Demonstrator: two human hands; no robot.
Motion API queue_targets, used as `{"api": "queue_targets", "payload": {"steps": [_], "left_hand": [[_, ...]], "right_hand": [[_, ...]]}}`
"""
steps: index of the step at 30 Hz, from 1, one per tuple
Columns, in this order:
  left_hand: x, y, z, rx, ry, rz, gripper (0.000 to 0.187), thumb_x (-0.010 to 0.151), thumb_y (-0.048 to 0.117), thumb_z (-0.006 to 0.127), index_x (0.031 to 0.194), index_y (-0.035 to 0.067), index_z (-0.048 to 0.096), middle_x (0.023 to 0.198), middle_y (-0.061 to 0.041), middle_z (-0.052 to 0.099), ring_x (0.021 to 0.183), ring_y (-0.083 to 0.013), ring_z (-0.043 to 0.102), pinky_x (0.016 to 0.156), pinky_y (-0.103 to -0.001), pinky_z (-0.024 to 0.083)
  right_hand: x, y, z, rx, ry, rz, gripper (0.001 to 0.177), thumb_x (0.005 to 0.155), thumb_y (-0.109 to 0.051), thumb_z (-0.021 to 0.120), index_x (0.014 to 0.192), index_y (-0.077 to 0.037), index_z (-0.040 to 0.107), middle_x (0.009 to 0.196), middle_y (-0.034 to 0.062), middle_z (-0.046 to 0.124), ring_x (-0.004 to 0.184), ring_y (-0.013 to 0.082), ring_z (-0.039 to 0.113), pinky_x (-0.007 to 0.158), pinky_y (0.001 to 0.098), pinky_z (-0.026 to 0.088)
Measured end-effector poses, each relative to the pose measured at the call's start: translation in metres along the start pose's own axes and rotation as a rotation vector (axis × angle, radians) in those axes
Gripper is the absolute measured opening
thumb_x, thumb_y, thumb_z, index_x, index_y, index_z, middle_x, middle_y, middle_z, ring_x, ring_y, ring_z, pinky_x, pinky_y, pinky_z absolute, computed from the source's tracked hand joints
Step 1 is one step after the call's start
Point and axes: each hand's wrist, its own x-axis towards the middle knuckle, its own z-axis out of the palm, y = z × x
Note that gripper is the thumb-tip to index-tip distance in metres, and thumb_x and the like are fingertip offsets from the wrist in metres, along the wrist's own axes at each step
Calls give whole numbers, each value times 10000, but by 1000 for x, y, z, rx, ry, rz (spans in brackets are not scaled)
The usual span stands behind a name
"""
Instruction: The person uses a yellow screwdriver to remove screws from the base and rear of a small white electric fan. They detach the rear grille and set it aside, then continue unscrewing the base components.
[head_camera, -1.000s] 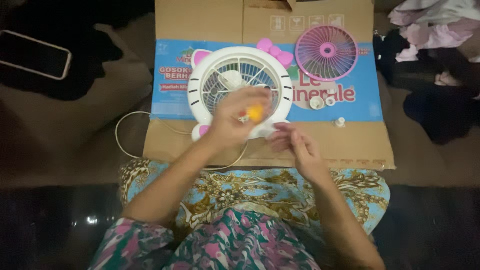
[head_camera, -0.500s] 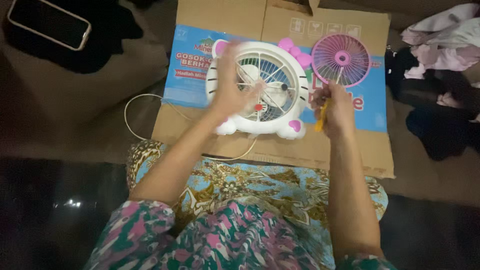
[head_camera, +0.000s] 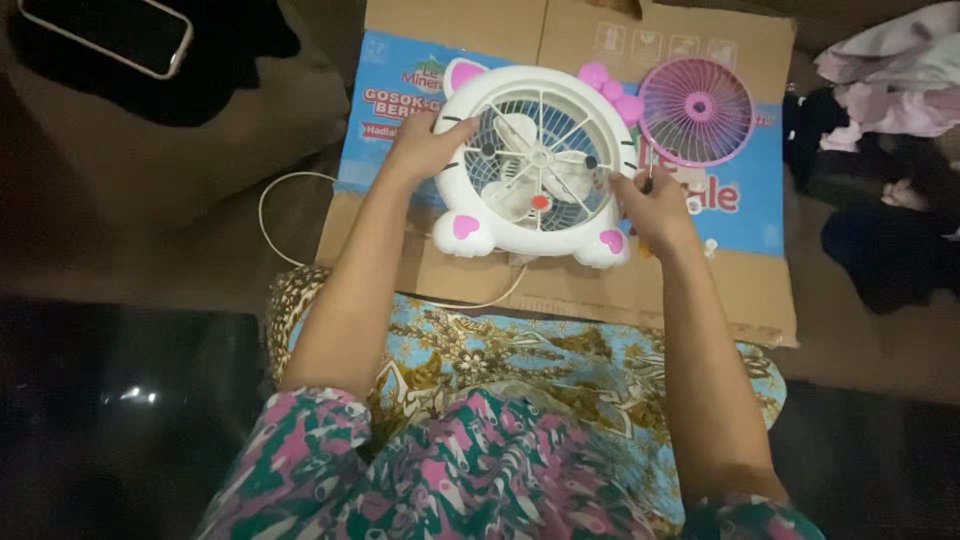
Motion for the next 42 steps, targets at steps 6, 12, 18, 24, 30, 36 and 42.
{"api": "queue_targets", "payload": {"steps": [6,12,18,24,30,36,42], "left_hand": [[-29,31,-5,-9,311,424,493,782,332,896,1088,12,680,1025,-111,733,888,-202,719,789,-352,575],[-60,56,2,-99,425,729,560,793,131,917,1197,7,550,1284,-153,540,1181,-261,592,1007,-395,550],[-80,65,29,-27,532,758,579,742,107,920,1147,21,515,1319,-168,522,1259,-344,514,1085,-464,435],[-104,79,47,-68,498,810,582,766,73,891,1197,27,504,1349,-177,488,1320,-351,489,1169,-482,397],[-116,80,56,-61,434,925,553,853,217,855,1233,45,491,1414,-191,427,1407,-362,417,1220,-467,359],[-46,32,25,-457,346,665,617,1043,600,526,1329,57,599,1470,-164,511,1358,-285,497,1213,-416,380],[31,-15,22,-971,-88,-49,945,892,758,346,1422,2,548,1404,-200,607,1258,-334,602,1055,-452,450]], "right_hand": [[9,6,10,246,35,-45,463,1006,-517,625,940,-60,590,689,9,541,524,106,507,461,289,437],[48,-3,37,387,96,-249,410,1070,-460,624,1008,-58,575,800,-6,575,639,69,504,524,265,438],[41,-69,25,359,145,-536,395,1106,-370,662,998,-14,529,898,46,627,729,90,556,605,265,490],[18,-153,28,504,-64,-293,358,1001,-432,662,967,-81,601,857,35,707,699,79,727,448,247,489],[-1,-168,18,588,8,-287,413,984,-398,783,974,-55,553,781,11,609,589,101,583,470,270,489],[-26,-175,-11,558,-186,-294,358,992,-409,713,1078,-74,622,780,-19,596,595,52,548,470,228,410],[-34,-165,-39,601,-414,-432,328,1101,-381,670,1108,-56,628,922,4,616,780,86,577,680,243,475]]}}
